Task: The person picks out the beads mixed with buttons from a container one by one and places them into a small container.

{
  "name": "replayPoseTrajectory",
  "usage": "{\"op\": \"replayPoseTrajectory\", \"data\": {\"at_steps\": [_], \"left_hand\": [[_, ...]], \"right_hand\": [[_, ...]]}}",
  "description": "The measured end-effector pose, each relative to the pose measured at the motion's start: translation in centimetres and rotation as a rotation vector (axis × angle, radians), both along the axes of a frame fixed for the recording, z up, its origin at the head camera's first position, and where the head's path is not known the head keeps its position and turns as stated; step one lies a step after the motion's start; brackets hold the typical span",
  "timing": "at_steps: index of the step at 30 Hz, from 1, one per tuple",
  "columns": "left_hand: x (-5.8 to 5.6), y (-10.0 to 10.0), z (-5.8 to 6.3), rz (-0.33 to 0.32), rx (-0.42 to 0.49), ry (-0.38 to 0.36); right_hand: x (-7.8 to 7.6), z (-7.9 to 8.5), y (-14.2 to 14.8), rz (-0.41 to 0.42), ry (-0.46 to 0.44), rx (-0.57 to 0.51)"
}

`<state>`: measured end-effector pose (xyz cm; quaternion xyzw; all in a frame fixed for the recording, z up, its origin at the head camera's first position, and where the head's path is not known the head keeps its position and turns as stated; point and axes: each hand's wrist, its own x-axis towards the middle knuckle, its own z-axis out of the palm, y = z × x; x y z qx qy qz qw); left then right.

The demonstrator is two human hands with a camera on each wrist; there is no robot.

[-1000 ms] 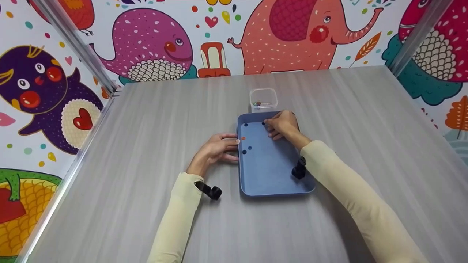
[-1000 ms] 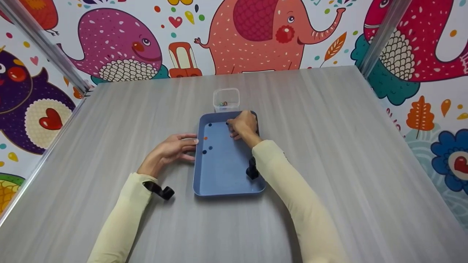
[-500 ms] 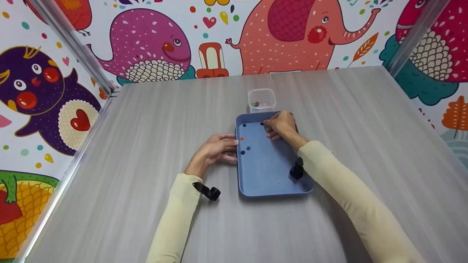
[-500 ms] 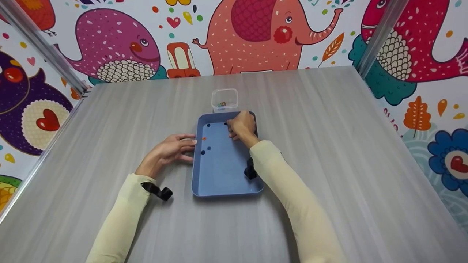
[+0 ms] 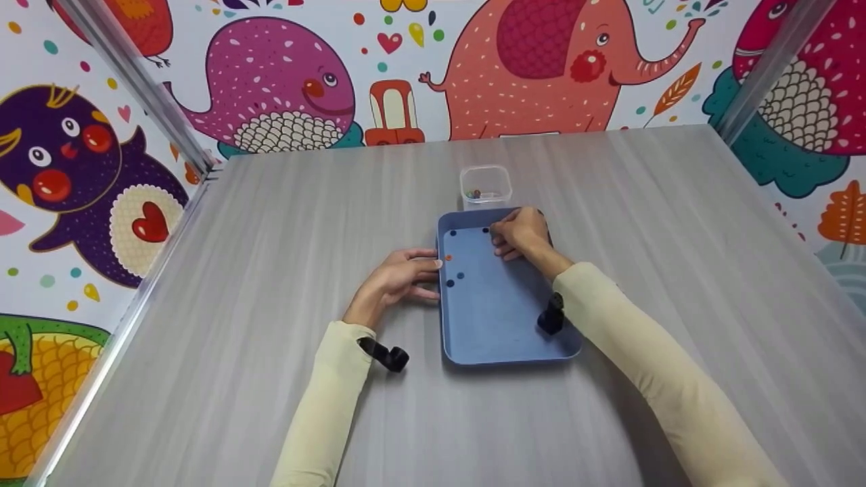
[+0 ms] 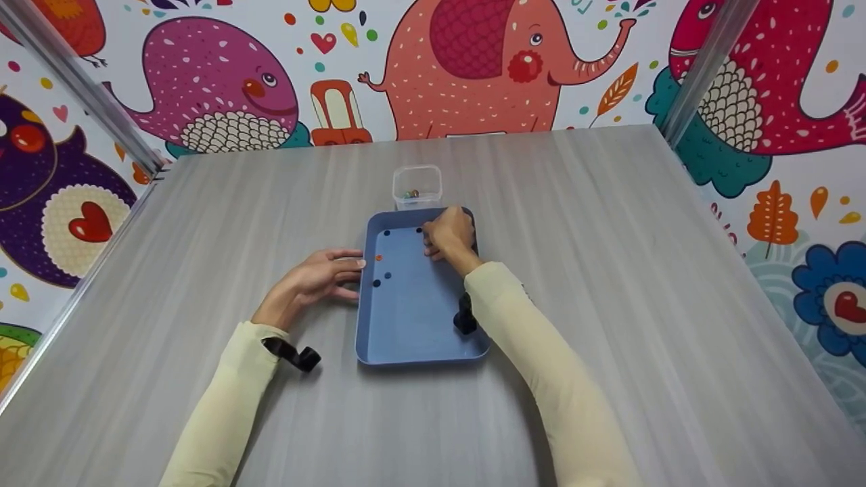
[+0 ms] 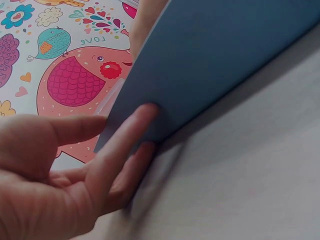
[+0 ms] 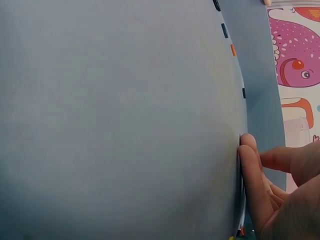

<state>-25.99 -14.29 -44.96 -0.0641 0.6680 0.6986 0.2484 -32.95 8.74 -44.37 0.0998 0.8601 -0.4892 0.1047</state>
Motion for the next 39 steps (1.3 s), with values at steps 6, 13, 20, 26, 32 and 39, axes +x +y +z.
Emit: {"op": "replayPoseTrajectory", "data": {"at_steps": [6, 13, 20, 26, 32, 39], "left_hand": [[-0.1, 0.0, 0.0, 0.002, 0.003, -0.003], [0.0, 0.0, 0.1, 0.007, 0.0, -0.008], [-0.1, 0.1, 0.1, 0.007, 0.002, -0.012], [-0.1, 0.0, 0.1, 0.005, 0.003, -0.008], [-0.1, 0.0, 0.0, 0.003, 0.005, -0.012], [0.0, 0.0, 0.1, 0.003, 0.015, -0.015]], "right_hand": [[0.1, 0.0, 0.1, 0.0, 0.0, -0.022], [0.4, 0.1, 0.3, 0.007, 0.006, -0.065], [0.7, 0.2, 0.4, 0.018, -0.009, -0.109], [1.0, 0.3, 0.4, 0.026, -0.008, -0.142], [1.1, 0.6, 0.4, 0.03, -0.029, -0.188], [1.0, 1.3, 0.4, 0.02, -0.046, -0.239]]}}
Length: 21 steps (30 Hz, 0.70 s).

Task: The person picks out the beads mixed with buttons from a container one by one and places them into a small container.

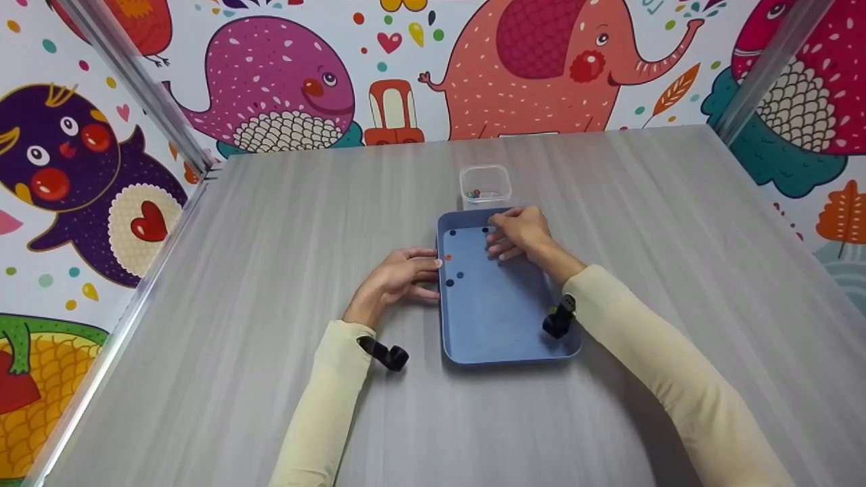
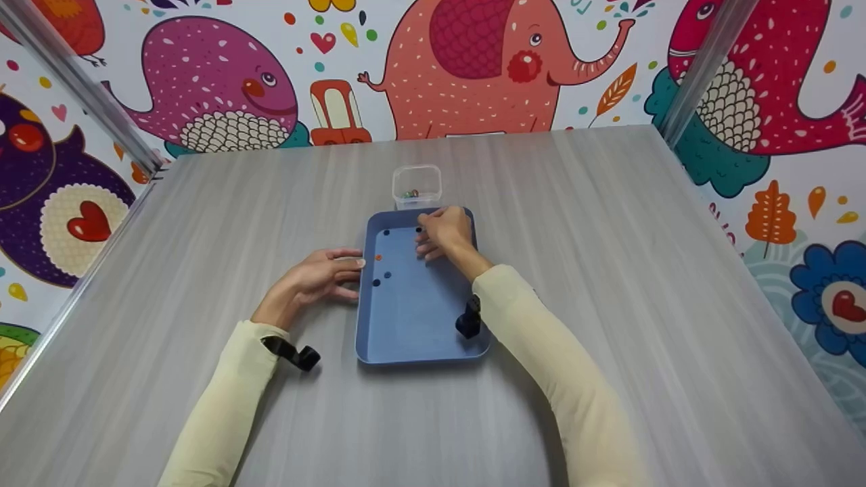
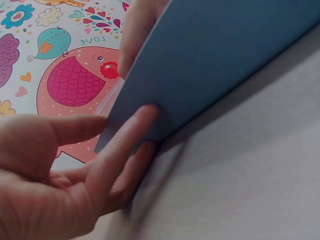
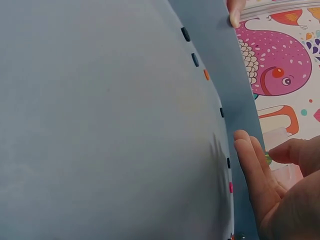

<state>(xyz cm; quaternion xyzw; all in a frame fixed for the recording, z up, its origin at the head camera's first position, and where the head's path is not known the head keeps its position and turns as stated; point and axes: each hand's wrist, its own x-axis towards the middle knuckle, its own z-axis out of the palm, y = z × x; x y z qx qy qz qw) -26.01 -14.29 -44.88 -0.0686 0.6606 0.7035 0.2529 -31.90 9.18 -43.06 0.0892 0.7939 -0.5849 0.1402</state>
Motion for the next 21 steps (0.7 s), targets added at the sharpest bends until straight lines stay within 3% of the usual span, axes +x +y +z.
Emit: {"op": "replayPoseTrajectory", "data": {"at_steps": [21], "left_hand": [[0.0, 0.0, 0.0, 0.016, -0.025, 0.002]], "right_hand": [[-0.8, 2.7, 0.5, -0.015, 0.031, -0.05]]}}
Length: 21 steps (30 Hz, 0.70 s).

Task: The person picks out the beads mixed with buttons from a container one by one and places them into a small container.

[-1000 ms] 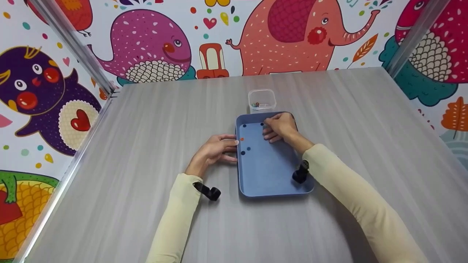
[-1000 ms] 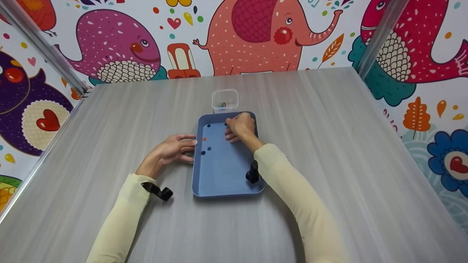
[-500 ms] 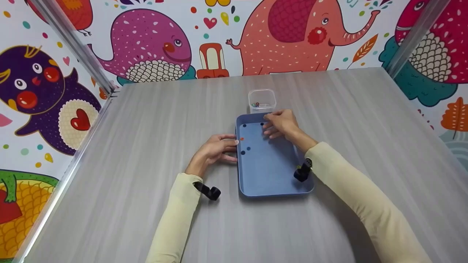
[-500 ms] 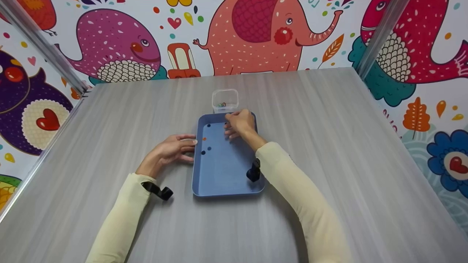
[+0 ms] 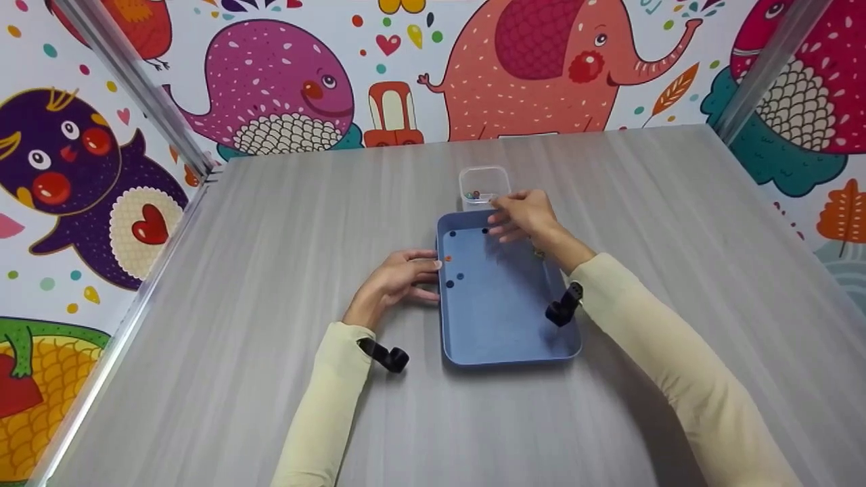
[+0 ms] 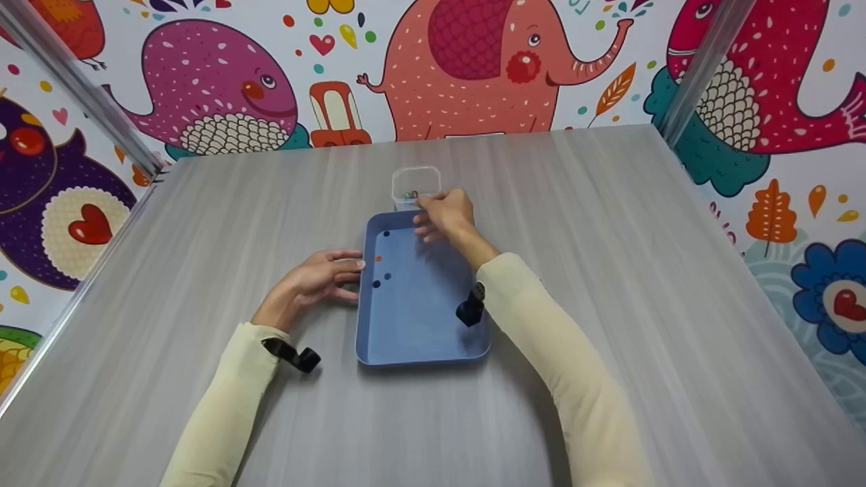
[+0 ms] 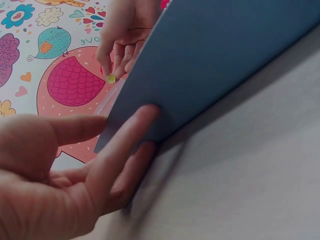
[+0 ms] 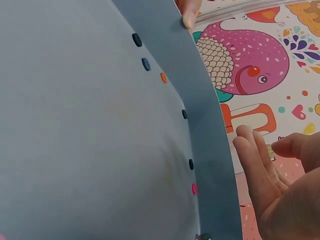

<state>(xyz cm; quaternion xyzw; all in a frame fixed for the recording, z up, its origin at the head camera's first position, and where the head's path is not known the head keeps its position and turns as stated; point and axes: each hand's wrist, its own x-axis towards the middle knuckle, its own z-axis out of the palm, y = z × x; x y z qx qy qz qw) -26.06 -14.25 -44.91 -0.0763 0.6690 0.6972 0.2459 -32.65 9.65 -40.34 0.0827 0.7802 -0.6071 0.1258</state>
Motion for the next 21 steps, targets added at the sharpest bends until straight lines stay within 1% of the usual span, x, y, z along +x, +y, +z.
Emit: {"op": "replayPoseTrajectory", "data": {"at_steps": [5, 13, 21], "left_hand": [[0.0, 0.0, 0.0, 0.002, 0.001, -0.003], [0.0, 0.1, 0.0, 0.002, 0.006, -0.006], [-0.1, 0.1, -0.1, 0.007, 0.001, -0.007]], "right_hand": [[-0.3, 0.2, 0.2, 0.008, 0.01, 0.002], [-1.0, 0.2, 0.6, 0.014, 0.029, -0.034], [-1.4, -0.1, 0.4, 0.015, 0.053, -0.033]]}}
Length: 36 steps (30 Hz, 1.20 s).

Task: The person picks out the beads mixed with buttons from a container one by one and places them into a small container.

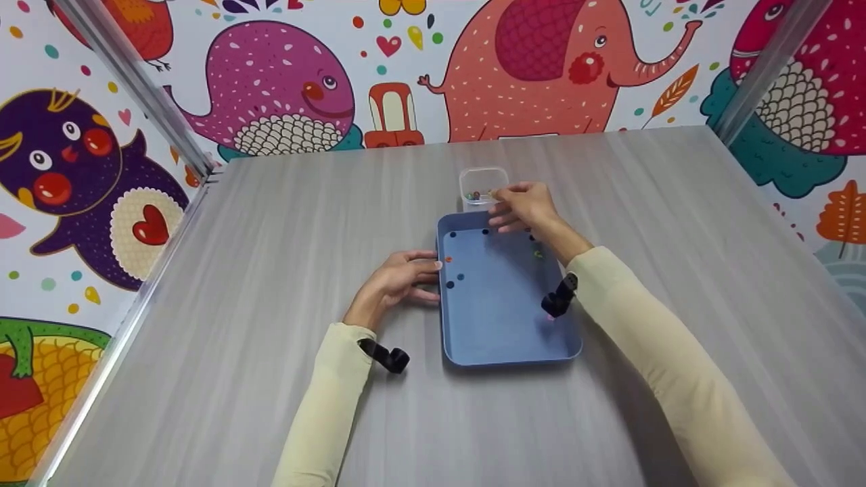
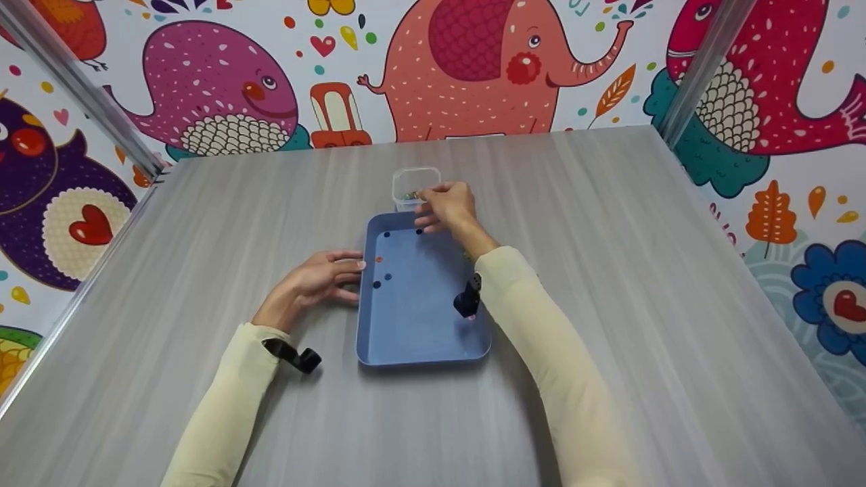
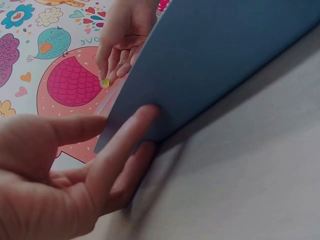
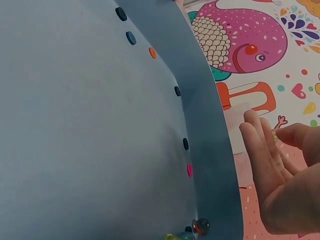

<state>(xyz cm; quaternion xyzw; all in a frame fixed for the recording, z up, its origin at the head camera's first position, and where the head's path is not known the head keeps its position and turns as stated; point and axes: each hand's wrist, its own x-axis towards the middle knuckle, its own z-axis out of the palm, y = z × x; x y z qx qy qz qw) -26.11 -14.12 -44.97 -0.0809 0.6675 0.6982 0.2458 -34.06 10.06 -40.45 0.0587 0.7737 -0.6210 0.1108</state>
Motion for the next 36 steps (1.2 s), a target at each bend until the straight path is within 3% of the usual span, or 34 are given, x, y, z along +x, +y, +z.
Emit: {"op": "replayPoseTrajectory", "data": {"at_steps": [20, 36], "left_hand": [[0.1, -0.1, 0.1, -0.003, 0.013, 0.0], [0.1, -0.1, 0.0, -0.008, 0.007, 0.013]], "right_hand": [[-0.9, -1.0, -0.9, -0.018, 0.069, 0.024], [-0.5, -1.4, -0.6, -0.021, 0.089, 0.045]]}}
